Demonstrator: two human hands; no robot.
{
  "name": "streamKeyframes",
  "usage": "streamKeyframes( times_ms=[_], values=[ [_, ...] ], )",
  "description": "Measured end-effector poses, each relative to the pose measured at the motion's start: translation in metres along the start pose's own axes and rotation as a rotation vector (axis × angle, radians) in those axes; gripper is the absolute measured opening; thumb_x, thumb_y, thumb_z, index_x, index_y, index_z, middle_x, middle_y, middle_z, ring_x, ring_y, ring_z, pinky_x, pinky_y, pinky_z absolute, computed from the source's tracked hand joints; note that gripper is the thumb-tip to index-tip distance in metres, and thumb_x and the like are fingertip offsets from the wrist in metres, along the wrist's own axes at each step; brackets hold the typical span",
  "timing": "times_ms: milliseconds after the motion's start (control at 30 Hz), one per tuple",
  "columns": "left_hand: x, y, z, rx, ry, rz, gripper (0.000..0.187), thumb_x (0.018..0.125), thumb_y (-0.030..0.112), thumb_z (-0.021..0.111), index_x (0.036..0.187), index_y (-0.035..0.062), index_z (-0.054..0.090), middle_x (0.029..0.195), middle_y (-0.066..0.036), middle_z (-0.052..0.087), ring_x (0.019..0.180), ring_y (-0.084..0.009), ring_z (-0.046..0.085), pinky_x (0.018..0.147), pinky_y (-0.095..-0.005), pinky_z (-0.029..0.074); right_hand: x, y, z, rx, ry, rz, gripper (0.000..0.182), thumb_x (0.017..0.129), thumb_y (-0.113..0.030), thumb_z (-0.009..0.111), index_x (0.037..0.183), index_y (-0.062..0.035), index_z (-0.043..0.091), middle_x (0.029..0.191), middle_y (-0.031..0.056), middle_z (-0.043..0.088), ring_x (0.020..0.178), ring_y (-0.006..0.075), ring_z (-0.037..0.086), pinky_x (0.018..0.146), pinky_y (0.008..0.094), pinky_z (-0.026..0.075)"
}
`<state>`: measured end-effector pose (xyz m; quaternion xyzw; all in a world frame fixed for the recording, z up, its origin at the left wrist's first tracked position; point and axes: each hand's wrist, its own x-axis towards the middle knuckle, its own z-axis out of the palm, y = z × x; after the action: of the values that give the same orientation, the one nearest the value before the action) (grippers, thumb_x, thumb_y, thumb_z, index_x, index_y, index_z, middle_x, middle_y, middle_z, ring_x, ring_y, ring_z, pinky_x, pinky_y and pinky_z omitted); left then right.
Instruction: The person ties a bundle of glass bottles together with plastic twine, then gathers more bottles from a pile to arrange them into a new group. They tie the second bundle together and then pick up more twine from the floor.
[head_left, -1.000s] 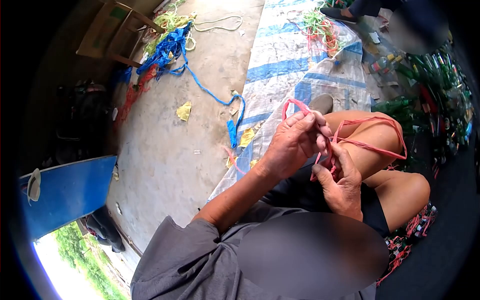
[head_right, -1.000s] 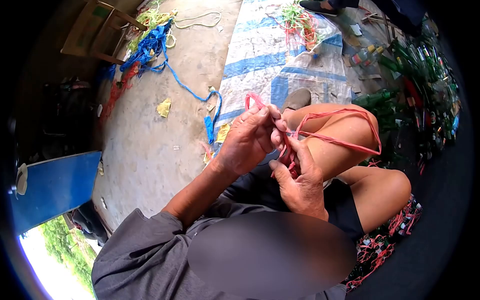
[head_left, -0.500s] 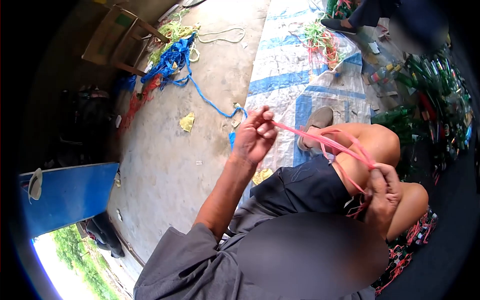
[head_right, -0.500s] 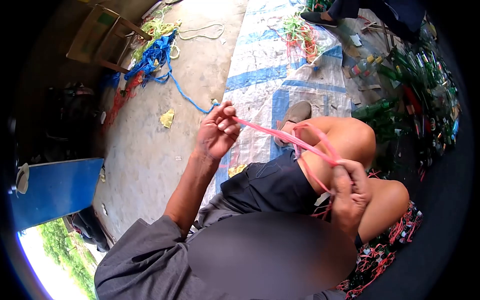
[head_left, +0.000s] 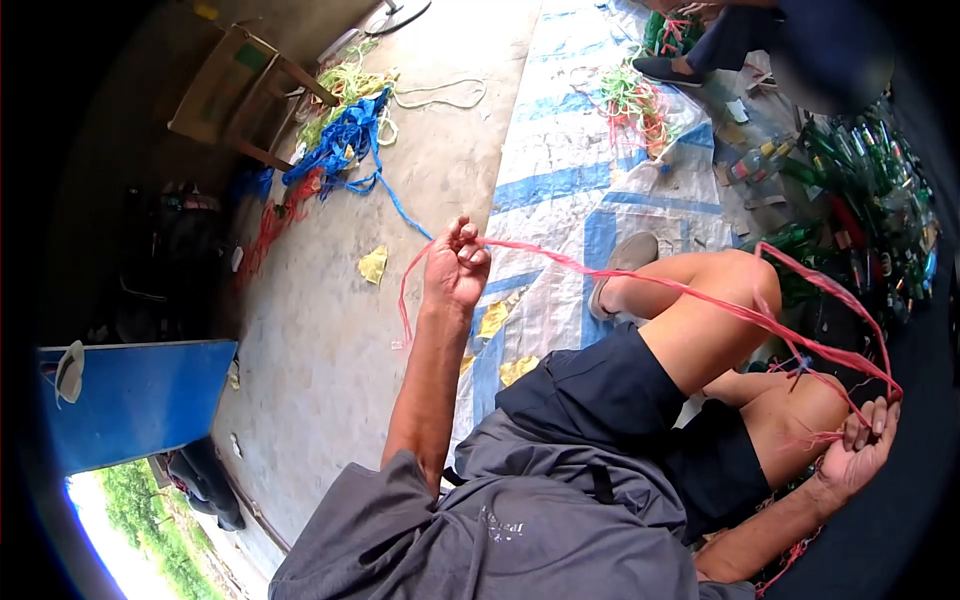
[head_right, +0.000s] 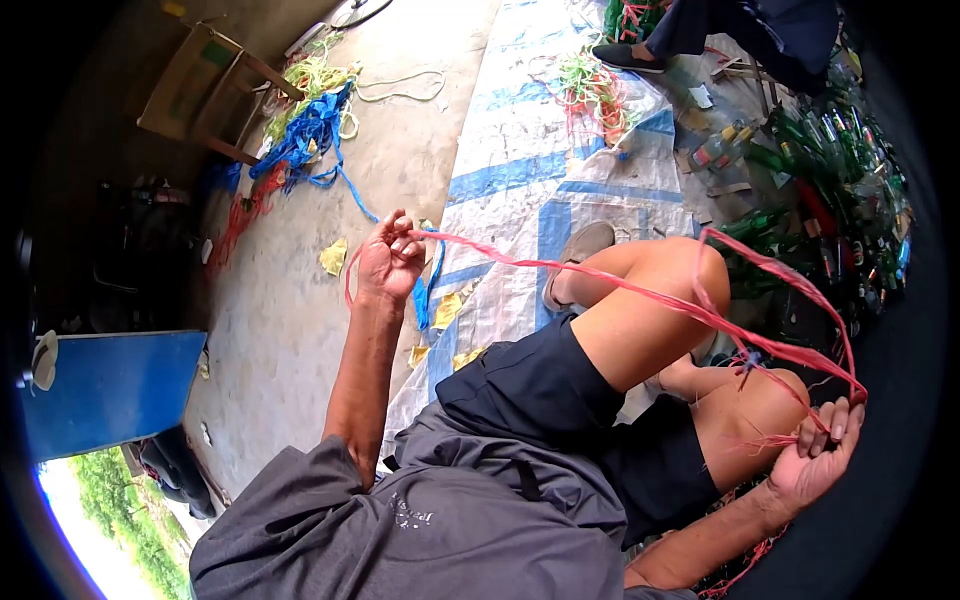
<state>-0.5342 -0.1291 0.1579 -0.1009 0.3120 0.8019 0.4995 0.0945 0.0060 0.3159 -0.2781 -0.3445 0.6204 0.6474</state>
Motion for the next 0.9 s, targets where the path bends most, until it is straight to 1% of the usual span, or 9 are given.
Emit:
streamKeyframes(
  times_ms=[167,300,433,467,500,600,700,833,900],
  values=[
    [-0.017,-0.033,0.079,0.341,-0.072,0.160,0.021,0.115,0.024,0.057,0.120,0.0048,0.064,0.084,0.002,0.061,0.058,-0.0063,0.044,0.055,-0.0251,0.039,-0.004,-0.013,-0.011,-0.109,0.086,-0.070,0.029,0.118,-0.016,0.050,0.138,0.0027,0.059,0.083,-0.0029,0.043,0.055,0.0036,0.028,0.044,0.0209,0.024],
    [-0.061,-0.090,0.167,0.586,-0.388,0.184,0.023,0.115,0.025,0.059,0.117,0.0044,0.068,0.081,0.000,0.065,0.055,-0.0062,0.045,0.051,-0.0242,0.036,-0.022,0.031,0.087,-0.433,0.287,-0.085,0.032,0.116,-0.016,0.055,0.145,-0.0052,0.064,0.087,-0.0048,0.049,0.057,0.0013,0.029,0.047,0.0193,0.024],
    [-0.108,-0.156,0.224,0.623,-0.696,0.021,0.026,0.116,0.024,0.057,0.116,0.0011,0.069,0.081,-0.004,0.067,0.068,-0.0109,0.066,0.061,-0.0256,0.054,-0.034,0.075,0.124,-0.501,-0.103,-0.015,0.034,0.114,-0.019,0.061,0.144,-0.0019,0.061,0.110,0.0008,0.068,0.063,0.0003,0.041,0.054,0.0157,0.033],
    [-0.121,-0.169,0.234,0.532,-0.762,-0.086,0.026,0.117,0.024,0.056,0.115,0.0007,0.068,0.082,-0.004,0.067,0.070,-0.0102,0.067,0.062,-0.0252,0.055,-0.040,0.084,0.140,-0.590,-0.186,-0.081,0.043,0.114,-0.022,0.063,0.149,0.0004,0.056,0.119,0.0061,0.071,0.067,0.0016,0.046,0.060,0.0162,0.038],
    [-0.130,-0.182,0.238,0.457,-0.802,-0.171,0.025,0.117,0.023,0.055,0.114,0.0008,0.067,0.082,-0.003,0.066,0.072,-0.0086,0.066,0.063,-0.0243,0.054,-0.042,0.084,0.152,-0.717,-0.300,-0.124,0.062,0.107,-0.034,0.074,0.150,0.0046,0.052,0.121,0.0078,0.067,0.089,0.0093,0.058,0.075,0.0220,0.049],
    [-0.150,-0.187,0.250,0.648,-0.853,-0.179,0.025,0.116,0.022,0.054,0.110,0.0010,0.066,0.083,-0.002,0.067,0.073,-0.0074,0.064,0.064,-0.0241,0.053,-0.055,0.096,0.167,-0.582,-0.341,-0.055,0.060,0.102,-0.024,0.081,0.147,0.0034,0.052,0.118,0.0069,0.066,0.098,0.0132,0.062,0.092,0.0279,0.051],
    [-0.158,-0.190,0.250,0.657,-0.858,-0.216,0.024,0.115,0.021,0.054,0.108,0.0012,0.066,0.084,-0.001,0.069,0.073,-0.0069,0.064,0.065,-0.0244,0.052,-0.053,0.089,0.152,-0.558,-0.339,0.081,0.049,0.103,-0.018,0.080,0.140,0.0029,0.056,0.118,0.0072,0.066,0.100,0.0138,0.063,0.091,0.0280,0.053],
    [-0.158,-0.205,0.240,0.632,-0.950,-0.161,0.023,0.116,0.021,0.055,0.114,0.0015,0.066,0.087,-0.001,0.069,0.077,-0.0055,0.064,0.067,-0.0232,0.052,-0.062,0.085,0.142,-0.585,-0.240,0.211,0.030,0.104,-0.013,0.076,0.127,0.0009,0.063,0.100,0.0008,0.065,0.088,0.0078,0.063,0.085,0.0244,0.054],
    [-0.160,-0.205,0.238,0.596,-0.938,-0.150,0.022,0.116,0.021,0.055,0.116,0.0016,0.066,0.086,-0.001,0.069,0.076,-0.0060,0.065,0.067,-0.0232,0.052,-0.068,0.083,0.125,-0.673,-0.240,0.217,0.017,0.108,-0.013,0.070,0.120,-0.0012,0.067,0.087,-0.0046,0.061,0.076,0.0032,0.055,0.069,0.0202,0.045]
  ],
)
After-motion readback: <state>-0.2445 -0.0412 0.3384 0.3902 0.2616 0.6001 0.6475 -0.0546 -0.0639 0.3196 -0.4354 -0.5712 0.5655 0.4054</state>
